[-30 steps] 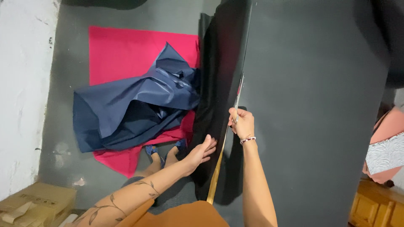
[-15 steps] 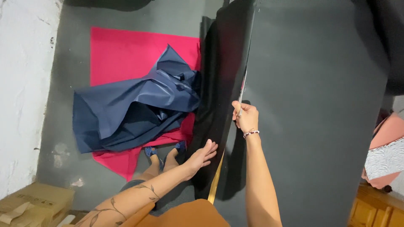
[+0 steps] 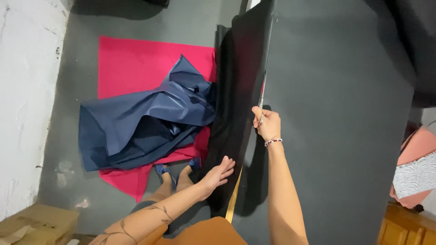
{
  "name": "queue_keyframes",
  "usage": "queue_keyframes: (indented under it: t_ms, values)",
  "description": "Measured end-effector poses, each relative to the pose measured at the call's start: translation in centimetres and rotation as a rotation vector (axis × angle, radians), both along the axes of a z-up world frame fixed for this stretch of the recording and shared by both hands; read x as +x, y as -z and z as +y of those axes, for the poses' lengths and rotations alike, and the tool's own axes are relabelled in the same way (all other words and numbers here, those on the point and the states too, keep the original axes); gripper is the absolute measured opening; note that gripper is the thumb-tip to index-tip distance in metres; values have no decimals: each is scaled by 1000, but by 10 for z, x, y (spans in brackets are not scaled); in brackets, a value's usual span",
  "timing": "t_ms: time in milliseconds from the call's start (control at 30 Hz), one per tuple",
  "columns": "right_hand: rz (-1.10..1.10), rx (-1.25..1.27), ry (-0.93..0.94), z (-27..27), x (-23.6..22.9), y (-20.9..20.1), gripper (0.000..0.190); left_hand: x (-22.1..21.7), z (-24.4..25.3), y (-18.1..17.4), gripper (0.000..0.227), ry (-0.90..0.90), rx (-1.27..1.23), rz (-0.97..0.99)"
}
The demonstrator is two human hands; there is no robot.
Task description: The person cuts a large piece of black fabric using scissors on a wooden table. After cutting, they write on a notebook with a pencil and then unfold the cut fabric on the table.
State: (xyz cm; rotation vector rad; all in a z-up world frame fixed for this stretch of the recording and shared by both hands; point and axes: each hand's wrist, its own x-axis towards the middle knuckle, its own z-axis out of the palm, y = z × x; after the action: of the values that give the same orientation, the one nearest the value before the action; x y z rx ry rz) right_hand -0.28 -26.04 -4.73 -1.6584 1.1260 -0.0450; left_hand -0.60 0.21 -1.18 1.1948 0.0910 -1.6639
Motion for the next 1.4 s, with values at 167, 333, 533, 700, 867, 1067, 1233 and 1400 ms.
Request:
queue_keyframes:
  t_ms: [167,333,533,700,867,1067,1233,1400]
  values:
    - [-1,21,-8,-8,17,-10,61,0,-3,6,97,0,-14,-8]
    - [-12,-2,8,-15,20,0,60,0,-1,2,98,-6,-7,-11]
    - [-34,39,34,-22,30,2,63,1,1,-2,97,-4,-21,-5]
    - [-52,-1,29,-29,41,-4,59,0,2,0,98,-9,-34,-14]
    - [-2,48,47,-18,57,-46,56,0,-1,6,96,-18,29,37]
    - [29,1,14,-25,67,-40,62,-14,-1,52,98,-47,117,103]
    - [18,59,26,-25,73,-51,59,-14,1,66,96,-73,142,118]
    - [-7,35,-5,-42,79,-28,65,-18,1,94,99,-17,135,137]
